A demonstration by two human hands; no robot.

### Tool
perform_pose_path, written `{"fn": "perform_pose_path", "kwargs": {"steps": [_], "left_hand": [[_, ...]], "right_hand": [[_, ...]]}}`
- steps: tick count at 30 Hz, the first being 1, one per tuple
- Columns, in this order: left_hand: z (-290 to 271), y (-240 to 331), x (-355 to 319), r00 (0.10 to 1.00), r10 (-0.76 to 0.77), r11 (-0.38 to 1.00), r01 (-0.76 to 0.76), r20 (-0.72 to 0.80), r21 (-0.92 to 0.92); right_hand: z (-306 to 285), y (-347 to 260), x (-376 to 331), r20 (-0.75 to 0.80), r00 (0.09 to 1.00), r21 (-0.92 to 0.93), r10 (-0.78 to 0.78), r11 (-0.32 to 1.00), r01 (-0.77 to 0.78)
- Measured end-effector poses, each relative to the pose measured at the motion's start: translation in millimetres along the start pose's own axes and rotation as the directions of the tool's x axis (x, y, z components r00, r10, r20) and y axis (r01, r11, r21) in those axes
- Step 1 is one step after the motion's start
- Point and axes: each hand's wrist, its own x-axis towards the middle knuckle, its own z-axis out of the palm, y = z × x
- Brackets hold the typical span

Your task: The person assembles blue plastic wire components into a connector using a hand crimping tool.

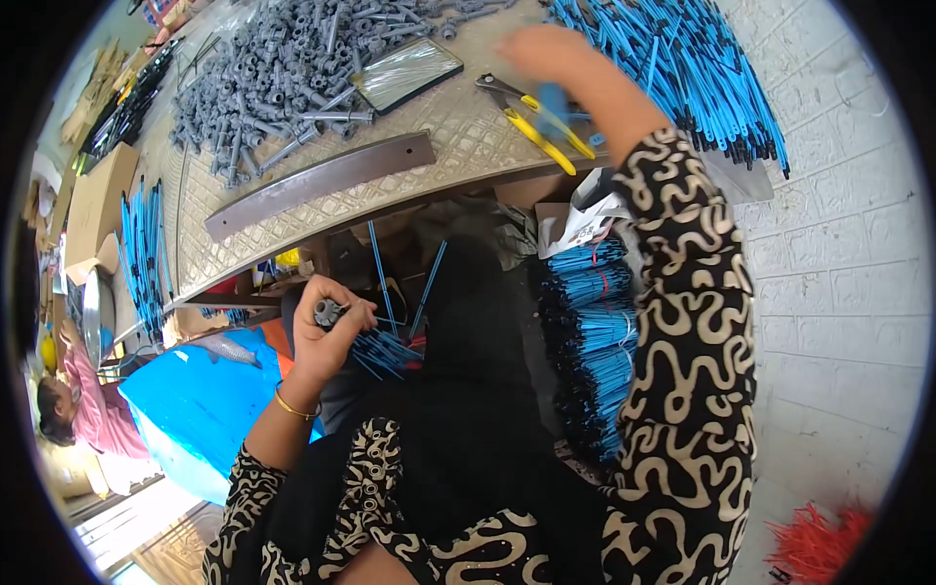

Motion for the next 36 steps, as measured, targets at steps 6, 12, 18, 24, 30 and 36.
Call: {"fn": "perform_pose_path", "kwargs": {"steps": [6, 12, 18, 24, 30, 36], "left_hand": [[-15.1, -5.4, 1.4, 0.984, -0.014, 1.0, 0.017, -0.177, 0.012], [-14.4, -4.5, 4.8, 0.992, 0.006, 1.0, -0.006, -0.127, 0.002], [-19.7, -4.5, -4.7, 0.995, 0.026, 0.999, -0.024, -0.101, 0.029], [-15.5, 3.2, -6.3, 0.994, 0.096, 0.989, -0.101, 0.046, 0.107], [-13.7, 10.5, -9.9, 0.994, 0.075, 0.975, -0.089, 0.077, 0.206], [-11.9, 11.8, -9.4, 0.998, 0.014, 0.986, -0.022, 0.054, 0.165]], "right_hand": [[0.8, -10.0, -48.0, -0.318, 0.944, -0.035, -0.092, 0.996, 0.085], [34.3, -48.4, -85.9, -0.43, 0.899, -0.181, -0.089, 0.984, 0.011], [-16.5, -72.4, -118.8, 0.082, 0.992, 0.717, 0.098, 0.685, -0.128], [-26.3, -150.8, -162.5, -0.282, 0.762, 0.172, -0.582, 0.751, 0.637], [-20.5, -161.5, -160.7, -0.353, 0.695, -0.003, -0.626, 0.744, 0.668], [-17.9, -165.7, -158.9, -0.399, 0.679, -0.079, -0.616, 0.761, 0.644]]}}
